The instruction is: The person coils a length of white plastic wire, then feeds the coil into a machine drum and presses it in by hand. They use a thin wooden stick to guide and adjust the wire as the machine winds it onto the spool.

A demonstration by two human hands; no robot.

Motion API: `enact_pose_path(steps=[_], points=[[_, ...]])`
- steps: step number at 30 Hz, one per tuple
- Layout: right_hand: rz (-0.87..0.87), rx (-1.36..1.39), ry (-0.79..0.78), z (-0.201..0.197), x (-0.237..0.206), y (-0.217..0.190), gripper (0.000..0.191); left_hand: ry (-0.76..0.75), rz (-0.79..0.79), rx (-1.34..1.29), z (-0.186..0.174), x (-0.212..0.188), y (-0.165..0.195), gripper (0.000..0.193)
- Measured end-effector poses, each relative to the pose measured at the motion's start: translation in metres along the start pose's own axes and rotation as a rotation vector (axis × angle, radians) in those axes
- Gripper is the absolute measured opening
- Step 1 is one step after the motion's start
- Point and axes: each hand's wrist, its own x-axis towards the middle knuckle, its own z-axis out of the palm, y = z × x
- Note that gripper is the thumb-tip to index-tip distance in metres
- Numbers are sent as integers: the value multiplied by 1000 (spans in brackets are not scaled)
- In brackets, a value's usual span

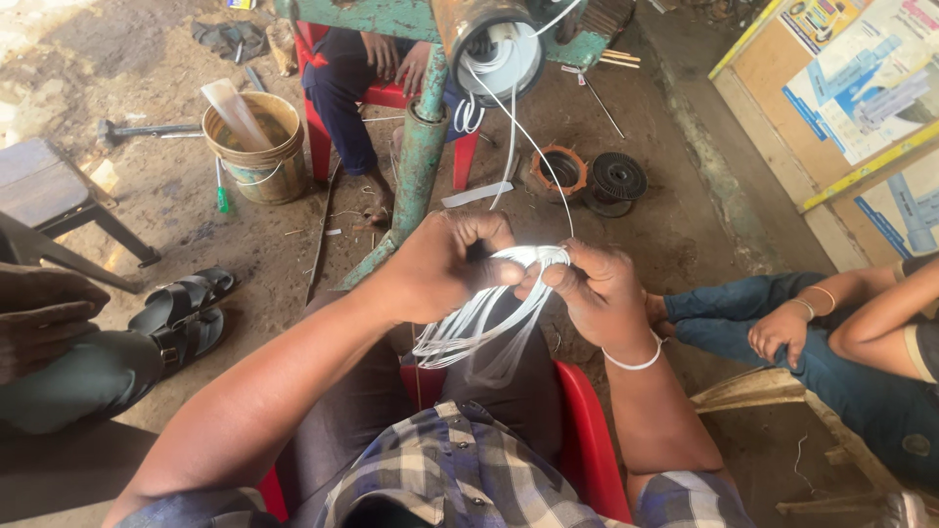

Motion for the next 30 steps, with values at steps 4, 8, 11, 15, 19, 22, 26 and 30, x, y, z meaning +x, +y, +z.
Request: enact_pose_path(steps=[4, 8, 11, 15, 19, 22, 26, 30], points=[[-10, 39, 63, 11, 2, 5, 30, 168, 66, 46, 12, 3, 0, 16], [29, 63, 138, 18, 4, 8, 37, 256, 77, 137, 19, 5, -7, 18], [24, 146, 152, 22, 4, 10, 40, 248, 66, 55, 22, 9, -11, 18], [41, 212, 162, 19, 5, 10, 41, 209, 72, -52, 21, 10, -10, 15], [-12, 135, 126, 5, 5, 4, 37, 97, 60, -189, 11, 5, -9, 13], [-61, 72, 99, -2, 3, -1, 34, 87, 39, -170, 3, 6, -12, 15], [-31, -16, 110, -2, 4, -5, 30, 112, -25, -193, 5, 5, -18, 14], [-77, -79, 98, -5, 4, -9, 29, 99, 21, -167, 6, 4, -17, 19]])
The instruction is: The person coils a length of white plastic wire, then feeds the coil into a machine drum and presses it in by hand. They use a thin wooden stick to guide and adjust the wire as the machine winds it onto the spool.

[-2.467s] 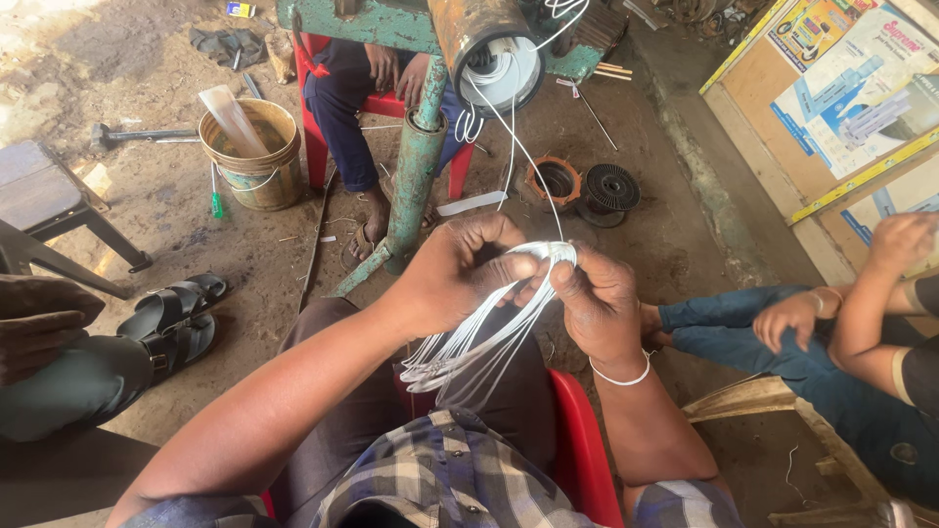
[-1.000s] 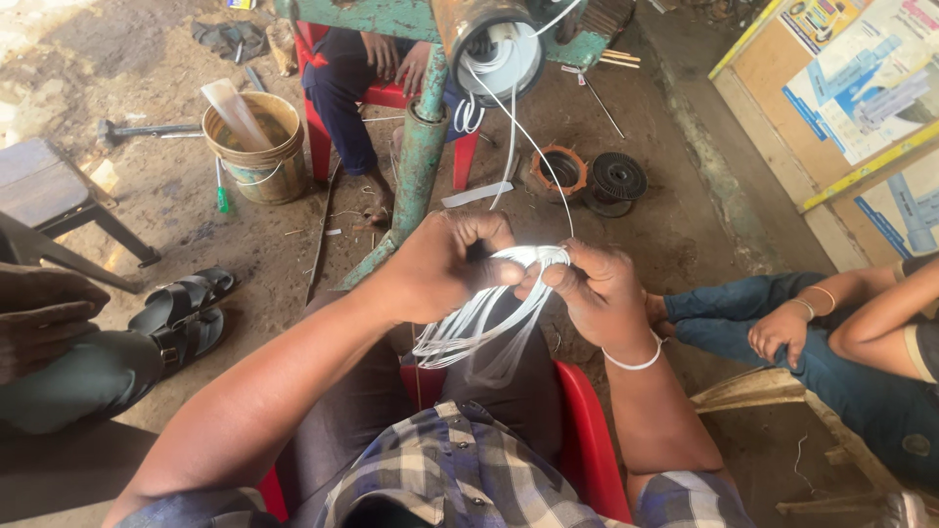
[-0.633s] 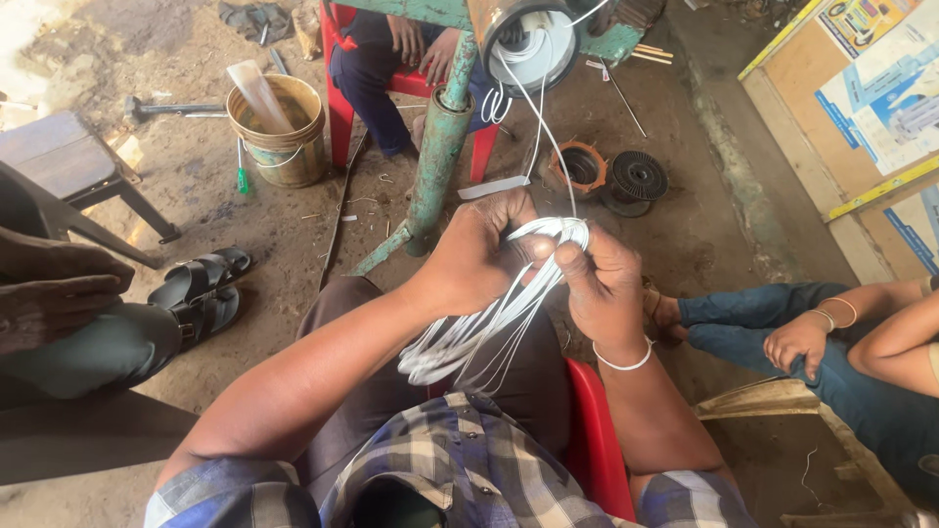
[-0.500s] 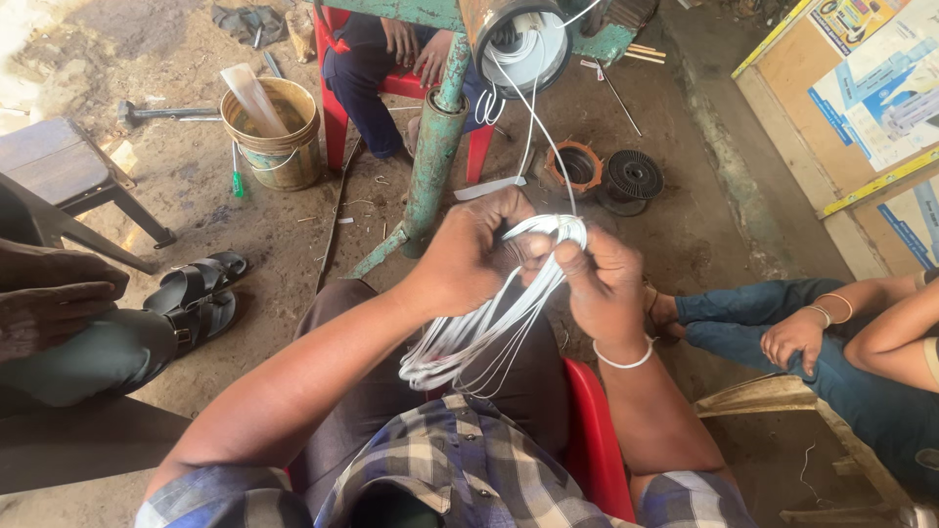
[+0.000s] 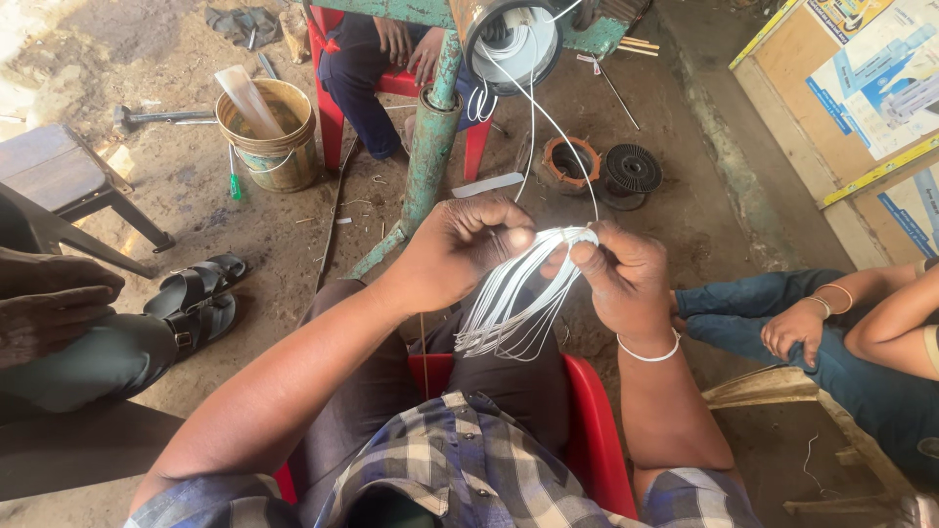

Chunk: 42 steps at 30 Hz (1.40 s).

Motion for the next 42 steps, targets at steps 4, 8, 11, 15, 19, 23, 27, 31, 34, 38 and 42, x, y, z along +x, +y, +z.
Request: enact_pose_path(steps=[4, 8, 11, 15, 19, 23, 27, 31, 34, 38, 42], points=[[23, 100, 70, -1, 0, -2, 28, 14, 309, 384, 0, -6, 11, 34], [42, 5, 57, 1, -2, -3, 26, 47, 314, 483, 8, -10, 13, 21], [57, 1, 58, 2, -3, -1, 26, 89, 226, 404, 12, -11, 6, 15], [35, 41, 7, -1, -3, 3, 25, 18, -63, 29, 7, -8, -4, 15], [42, 209, -113, -3, -2, 7, 24, -199, -166, -349, -2, -6, -2, 16], [77, 84, 29, 4, -4, 10, 25, -65, -18, -111, 6, -7, 2, 17], [43, 24, 27, 7, -3, 12, 25, -8, 20, -132, 9, -5, 1, 16], [-28, -215, -88, -2, 4, 11, 30, -125, -135, -344, 1, -7, -1, 21], [-109, -72, -207, -6, 6, 10, 27, -157, -91, -181, -1, -9, -4, 25], [-2, -78, -80, -1, 1, 12, 26, -88, -61, -111, 2, -10, -8, 27], [28, -52, -5, 5, -3, 20, 25, -146, -107, -190, 1, -8, -12, 34]])
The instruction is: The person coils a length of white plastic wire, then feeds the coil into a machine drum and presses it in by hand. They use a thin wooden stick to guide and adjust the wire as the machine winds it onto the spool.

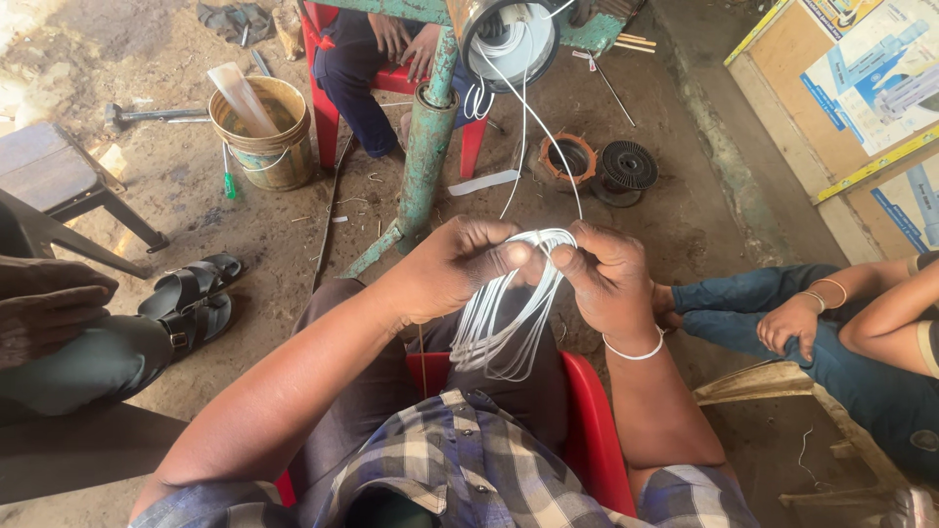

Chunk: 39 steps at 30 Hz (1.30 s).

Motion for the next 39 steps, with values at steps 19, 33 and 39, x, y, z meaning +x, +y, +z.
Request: enact_pose_path(steps=[19, 33, 39], points=[[1, 2, 73, 17, -5, 3, 17, 164, -8, 229, 13, -1, 21, 33], [5, -44, 66, 22, -9, -15, 26, 168, 33, 354, 21, -3, 28, 38], [22, 71, 74, 11, 9, -28, 25, 255, 165, 394, 18, -6, 43, 23]])
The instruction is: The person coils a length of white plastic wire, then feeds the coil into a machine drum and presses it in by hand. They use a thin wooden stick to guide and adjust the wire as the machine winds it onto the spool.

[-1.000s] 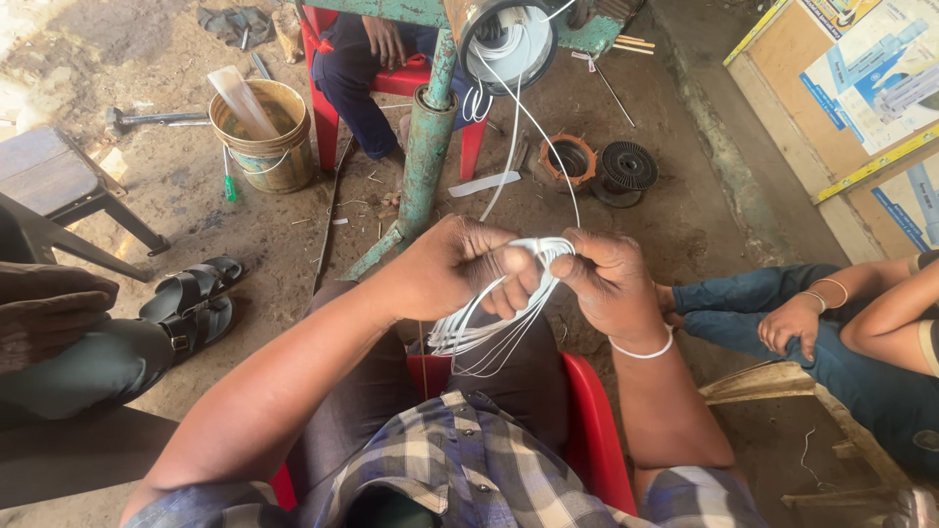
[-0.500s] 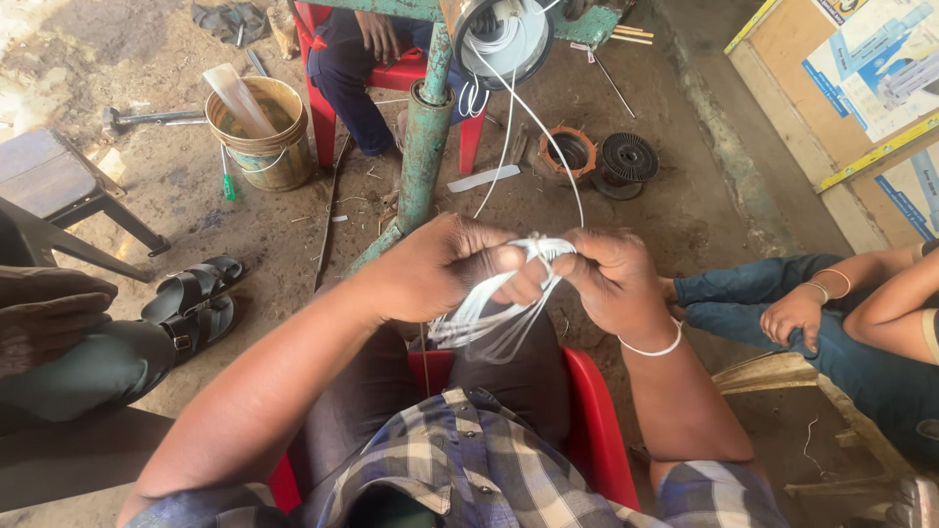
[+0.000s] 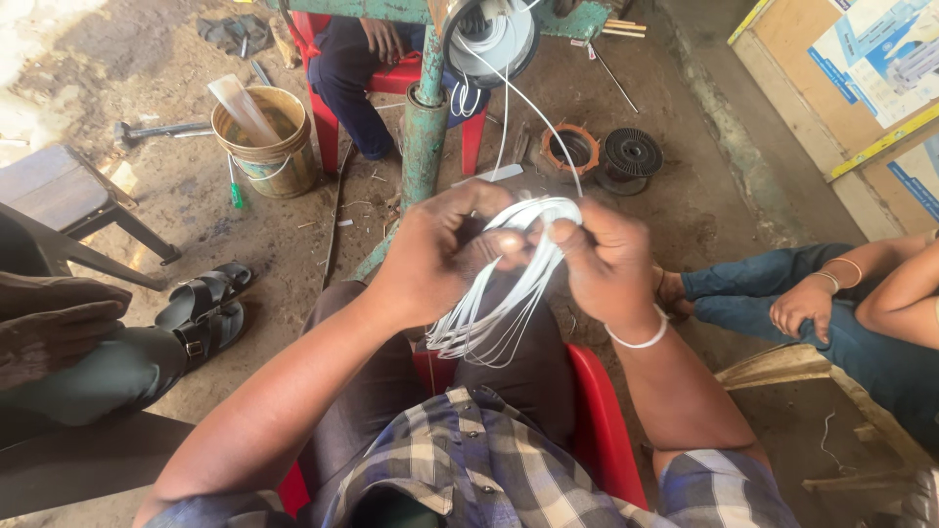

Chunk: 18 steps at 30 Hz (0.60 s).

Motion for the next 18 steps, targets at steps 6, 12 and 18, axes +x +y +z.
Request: enact_pose_path(steps=[6, 12, 18], points=[[-60, -48, -118, -10, 4, -8, 25, -9, -55, 161, -7, -5, 4, 11], [-4, -8, -132, -11, 3, -3, 24, -133, -69, 27, -13, -4, -2, 15], [-79, -126, -55, -9, 0, 12, 25, -277, -234, -282, -12, 4, -9, 30]])
